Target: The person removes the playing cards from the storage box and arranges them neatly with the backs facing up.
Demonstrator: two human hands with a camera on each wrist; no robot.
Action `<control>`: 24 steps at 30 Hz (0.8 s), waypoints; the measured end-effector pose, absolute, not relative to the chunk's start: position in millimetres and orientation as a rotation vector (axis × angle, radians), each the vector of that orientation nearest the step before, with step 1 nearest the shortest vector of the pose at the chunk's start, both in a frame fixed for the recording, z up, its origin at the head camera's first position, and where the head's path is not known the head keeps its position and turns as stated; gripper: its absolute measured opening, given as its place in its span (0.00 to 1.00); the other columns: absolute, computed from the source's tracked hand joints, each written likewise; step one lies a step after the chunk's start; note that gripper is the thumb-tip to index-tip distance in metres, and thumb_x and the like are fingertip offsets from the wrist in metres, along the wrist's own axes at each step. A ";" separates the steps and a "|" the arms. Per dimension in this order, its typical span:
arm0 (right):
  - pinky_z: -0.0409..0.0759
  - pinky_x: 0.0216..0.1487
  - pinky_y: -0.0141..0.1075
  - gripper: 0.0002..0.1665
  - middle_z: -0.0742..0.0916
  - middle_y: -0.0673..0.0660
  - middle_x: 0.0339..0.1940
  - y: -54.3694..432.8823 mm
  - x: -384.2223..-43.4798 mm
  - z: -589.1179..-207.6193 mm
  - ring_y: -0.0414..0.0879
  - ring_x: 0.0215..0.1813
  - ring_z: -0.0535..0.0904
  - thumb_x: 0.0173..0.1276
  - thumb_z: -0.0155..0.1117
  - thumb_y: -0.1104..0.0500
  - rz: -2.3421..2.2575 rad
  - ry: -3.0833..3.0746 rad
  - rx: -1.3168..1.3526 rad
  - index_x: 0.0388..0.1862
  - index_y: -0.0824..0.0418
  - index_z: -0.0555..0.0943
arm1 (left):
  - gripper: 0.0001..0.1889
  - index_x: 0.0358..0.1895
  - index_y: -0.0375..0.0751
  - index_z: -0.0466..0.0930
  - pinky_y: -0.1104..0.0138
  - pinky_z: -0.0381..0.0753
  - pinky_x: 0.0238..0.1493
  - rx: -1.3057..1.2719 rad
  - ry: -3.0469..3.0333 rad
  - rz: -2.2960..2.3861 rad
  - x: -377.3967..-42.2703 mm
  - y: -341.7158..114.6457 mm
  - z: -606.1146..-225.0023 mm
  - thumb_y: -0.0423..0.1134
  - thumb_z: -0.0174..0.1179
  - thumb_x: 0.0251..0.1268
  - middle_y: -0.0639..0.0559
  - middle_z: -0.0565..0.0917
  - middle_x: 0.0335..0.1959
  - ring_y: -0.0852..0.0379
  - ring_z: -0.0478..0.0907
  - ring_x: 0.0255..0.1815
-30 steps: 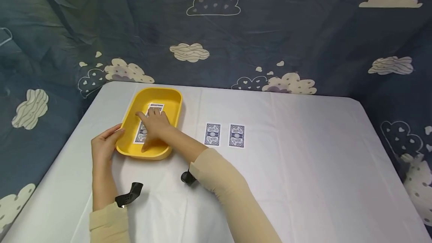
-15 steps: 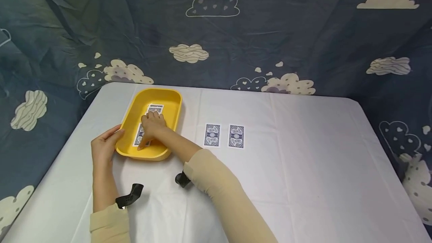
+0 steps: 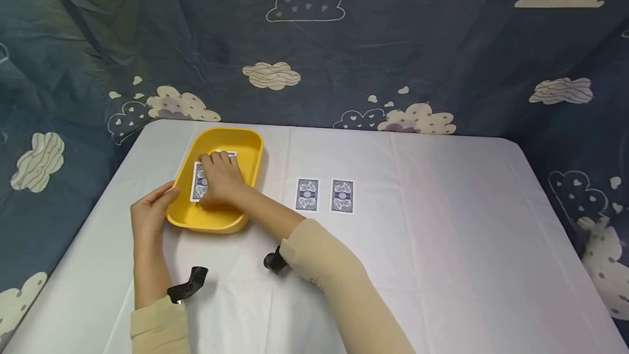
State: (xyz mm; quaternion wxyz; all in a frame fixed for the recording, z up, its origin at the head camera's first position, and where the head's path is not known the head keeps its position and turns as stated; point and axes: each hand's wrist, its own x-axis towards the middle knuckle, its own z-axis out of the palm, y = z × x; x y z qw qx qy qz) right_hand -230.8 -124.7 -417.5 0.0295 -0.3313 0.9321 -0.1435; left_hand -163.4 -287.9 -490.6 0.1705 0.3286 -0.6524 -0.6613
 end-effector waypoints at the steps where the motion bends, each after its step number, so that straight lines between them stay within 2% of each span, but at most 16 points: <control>1: 0.60 0.55 0.37 0.58 0.72 0.51 0.56 -121.2 -231.3 -414.4 0.45 0.58 0.62 0.33 0.77 0.36 -0.456 2.892 -1.018 0.64 0.52 0.61 | 0.20 0.42 0.48 0.86 0.77 0.76 0.28 0.935 -1.853 -1.874 -163.2 -288.4 -490.2 0.48 0.74 0.41 0.55 0.84 0.36 0.60 0.79 0.35; 6: 0.59 0.56 0.39 0.60 0.72 0.53 0.59 -94.2 -235.7 -397.3 0.48 0.60 0.62 0.33 0.77 0.34 -0.519 2.939 -0.962 0.64 0.54 0.63 | 0.20 0.43 0.48 0.86 0.77 0.76 0.28 0.940 -1.881 -1.847 -163.0 -288.6 -490.8 0.48 0.74 0.42 0.54 0.84 0.37 0.60 0.80 0.35; 10: 0.58 0.56 0.41 0.59 0.72 0.55 0.59 -59.8 -241.8 -386.8 0.49 0.61 0.62 0.34 0.78 0.37 -0.588 2.958 -0.920 0.65 0.56 0.64 | 0.20 0.42 0.49 0.86 0.77 0.76 0.27 0.936 -1.880 -1.845 -164.1 -287.5 -493.0 0.48 0.74 0.42 0.53 0.84 0.37 0.60 0.80 0.34; 18: 0.56 0.60 0.47 0.59 0.69 0.62 0.57 42.2 -250.0 -378.8 0.56 0.59 0.59 0.29 0.82 0.42 -0.761 3.003 -0.816 0.61 0.60 0.66 | 0.19 0.43 0.49 0.86 0.78 0.76 0.29 0.927 -1.896 -1.848 -164.9 -283.9 -492.7 0.49 0.73 0.43 0.54 0.84 0.36 0.61 0.79 0.35; 24: 0.52 0.61 0.51 0.58 0.67 0.65 0.56 111.0 -251.4 -386.6 0.58 0.57 0.58 0.31 0.82 0.45 -0.766 2.997 -0.630 0.62 0.61 0.65 | 0.20 0.44 0.50 0.85 0.78 0.75 0.28 0.959 -1.911 -1.837 -163.9 -287.4 -491.2 0.49 0.73 0.43 0.54 0.84 0.38 0.61 0.79 0.34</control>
